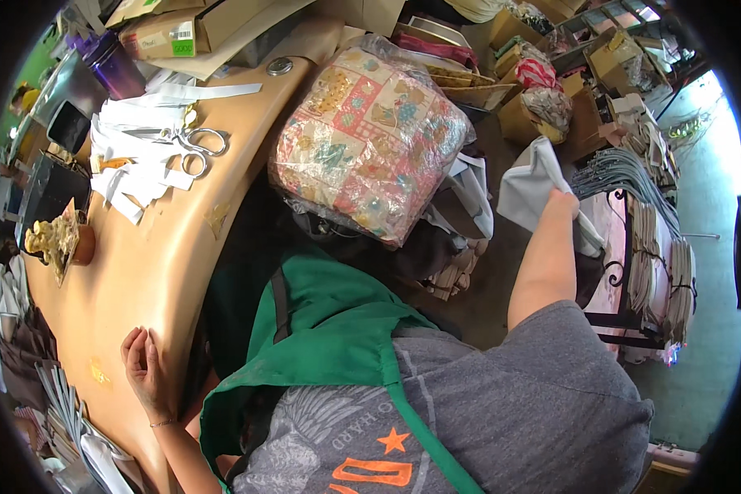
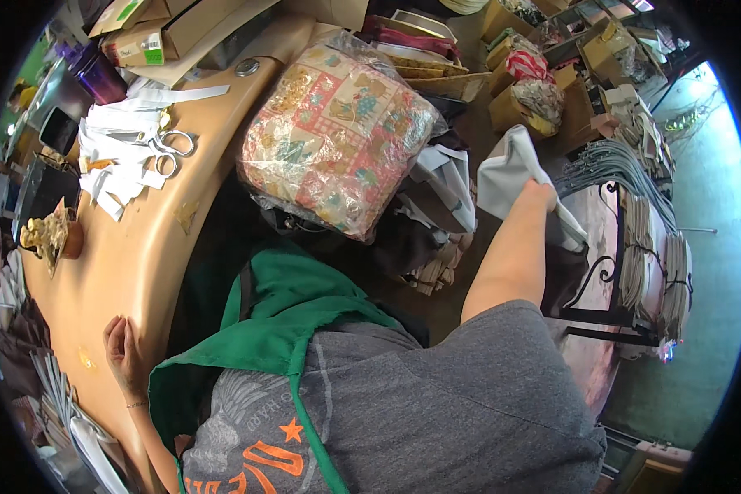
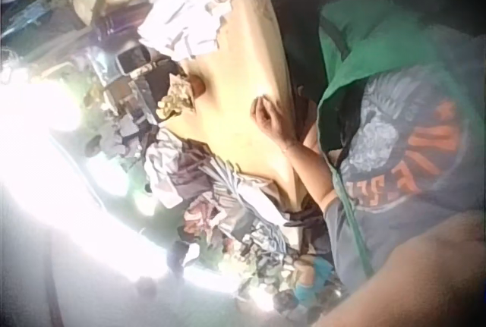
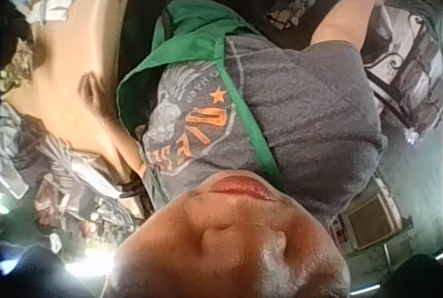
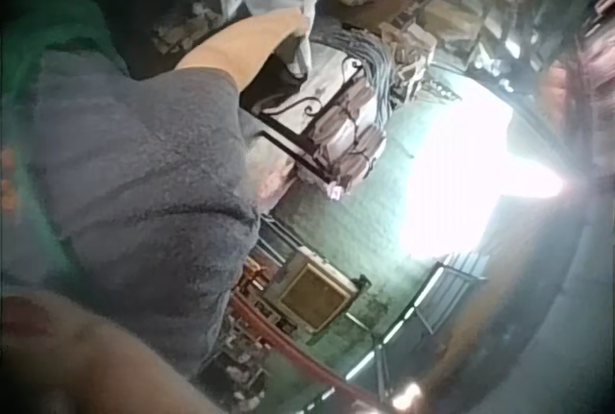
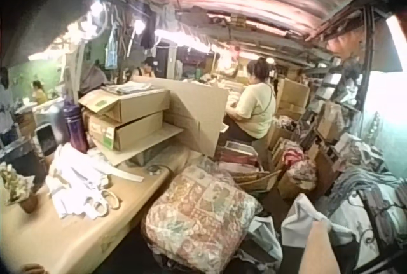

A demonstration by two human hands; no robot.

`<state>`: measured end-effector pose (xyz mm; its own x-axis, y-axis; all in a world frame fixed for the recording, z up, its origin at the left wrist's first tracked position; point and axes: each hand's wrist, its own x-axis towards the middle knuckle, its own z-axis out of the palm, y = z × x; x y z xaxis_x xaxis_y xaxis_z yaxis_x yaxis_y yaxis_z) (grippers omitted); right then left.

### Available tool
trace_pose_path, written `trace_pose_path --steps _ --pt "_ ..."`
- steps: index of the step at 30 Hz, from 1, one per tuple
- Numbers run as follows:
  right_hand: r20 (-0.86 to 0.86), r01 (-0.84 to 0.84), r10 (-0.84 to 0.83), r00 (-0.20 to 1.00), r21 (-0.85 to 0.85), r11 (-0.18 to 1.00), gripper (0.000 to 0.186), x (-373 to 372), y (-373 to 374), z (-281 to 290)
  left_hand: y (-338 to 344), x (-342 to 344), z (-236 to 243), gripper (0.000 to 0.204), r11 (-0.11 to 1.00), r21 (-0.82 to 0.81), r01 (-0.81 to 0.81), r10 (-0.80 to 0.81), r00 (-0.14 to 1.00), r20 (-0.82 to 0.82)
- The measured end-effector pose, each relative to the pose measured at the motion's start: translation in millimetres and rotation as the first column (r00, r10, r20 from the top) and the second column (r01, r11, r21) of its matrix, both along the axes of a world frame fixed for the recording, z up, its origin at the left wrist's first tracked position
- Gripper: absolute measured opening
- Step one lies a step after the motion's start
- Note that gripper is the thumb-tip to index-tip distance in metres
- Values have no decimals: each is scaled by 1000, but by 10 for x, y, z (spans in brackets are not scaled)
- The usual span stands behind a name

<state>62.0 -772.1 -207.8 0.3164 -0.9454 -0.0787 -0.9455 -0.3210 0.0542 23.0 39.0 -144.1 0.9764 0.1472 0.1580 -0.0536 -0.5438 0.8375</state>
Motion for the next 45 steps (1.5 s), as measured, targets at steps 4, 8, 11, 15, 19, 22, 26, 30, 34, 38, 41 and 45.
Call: trace_pose_path --steps 4,8,11,15,19,22,26,30,34,38,41,45 --pt "16 -13 13 1000 29 999 38 386 194 20 -2 13 61 24 1000 -26 -3 1 999 -53" --pt "47 -136 132 990 95 986 40 878 726 -437 -33 51 94 24 1000 -14 -2 1 998 -67" --pt "104 -411 397 912 207 888 42 1233 1885 -918 -12 75 83 25 998 -56 -17 13 997 -78" --pt "149 -570 552 821 284 771 45 1208 2534 -1111 -13 17 59 25 1000 -6 -15 15 999 -34" --pt "186 -606 577 796 261 752 49 1005 2351 -977 -19 66 28 25 997 -77 -11 8 1000 -29" --pt "210 -644 609 765 227 731 52 746 2229 -781 -142 72 110 25 996 36 -81 84 992 -94" --pt "39 -823 827 561 136 551 55 336 2282 -894 -100 54 103 25 993 101 -53 56 998 -33" --pt "-20 -929 948 318 191 316 53 373 2528 -1050 -145 59 127 24 978 154 -142 146 989 -19" --pt "168 -944 972 162 312 103 50 641 2866 -891 -58 -126 396 19 992 14 -129 129 991 -17" --pt "224 -921 971 78 390 -16 46 796 3078 -719 443 -256 518 20 840 320 -439 334 882 332" --pt "217 -883 974 -57 444 -151 44 919 3389 -593 1277 -831 519 23 353 584 -731 513 673 532" --pt "179 -820 970 -162 523 -234 41 910 3694 -364 1831 -1423 528 50 -62 741 -668 926 239 293"
